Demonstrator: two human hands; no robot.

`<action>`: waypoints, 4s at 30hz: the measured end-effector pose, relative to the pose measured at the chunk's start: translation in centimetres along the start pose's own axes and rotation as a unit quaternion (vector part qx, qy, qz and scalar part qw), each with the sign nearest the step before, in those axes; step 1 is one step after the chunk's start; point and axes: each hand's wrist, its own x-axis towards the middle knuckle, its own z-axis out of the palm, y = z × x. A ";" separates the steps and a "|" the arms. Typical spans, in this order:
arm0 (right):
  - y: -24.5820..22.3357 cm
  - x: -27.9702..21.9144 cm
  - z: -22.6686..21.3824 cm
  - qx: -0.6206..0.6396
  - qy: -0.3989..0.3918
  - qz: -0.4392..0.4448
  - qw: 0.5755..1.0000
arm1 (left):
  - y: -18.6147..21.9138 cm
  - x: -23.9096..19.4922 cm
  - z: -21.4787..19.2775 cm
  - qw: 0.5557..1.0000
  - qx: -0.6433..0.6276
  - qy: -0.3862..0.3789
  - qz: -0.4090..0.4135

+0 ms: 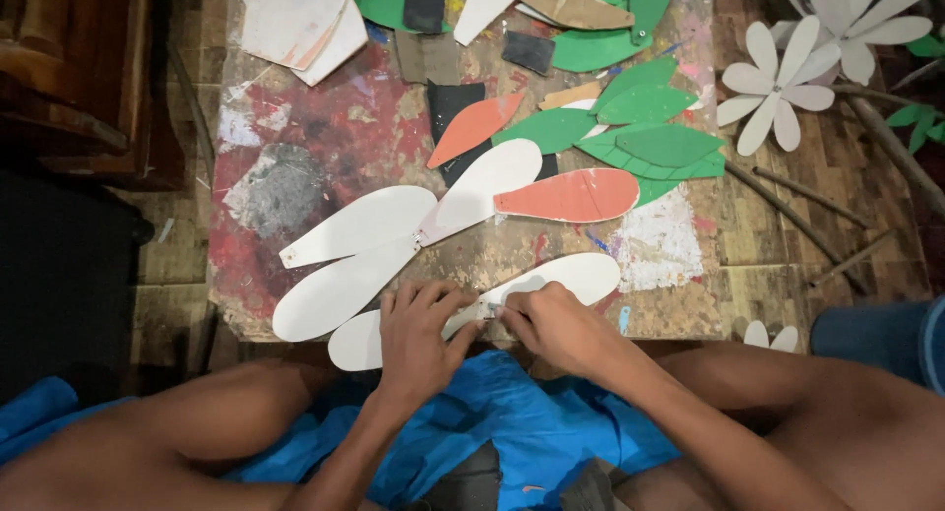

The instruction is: Trimming and sanding the edges of foam petals using scissors to prepare them for assembly.

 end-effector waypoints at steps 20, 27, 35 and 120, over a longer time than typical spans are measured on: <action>0.1 0.3 1.2 -0.362 0.184 -0.159 0.900 | 1.0 0.5 -1.0 1.000 0.009 -0.020 -0.006; 0.0 0.7 0.9 -0.311 0.123 -0.131 0.933 | 1.2 0.5 -1.3 1.000 0.014 -0.003 0.008; 0.5 0.8 0.7 -0.284 0.084 -0.124 0.947 | 1.0 0.2 -1.0 1.000 0.008 -0.002 0.005; 1.6 -1.3 -0.3 -0.132 0.158 -0.154 0.967 | -0.6 -0.2 1.2 0.975 0.096 0.121 0.159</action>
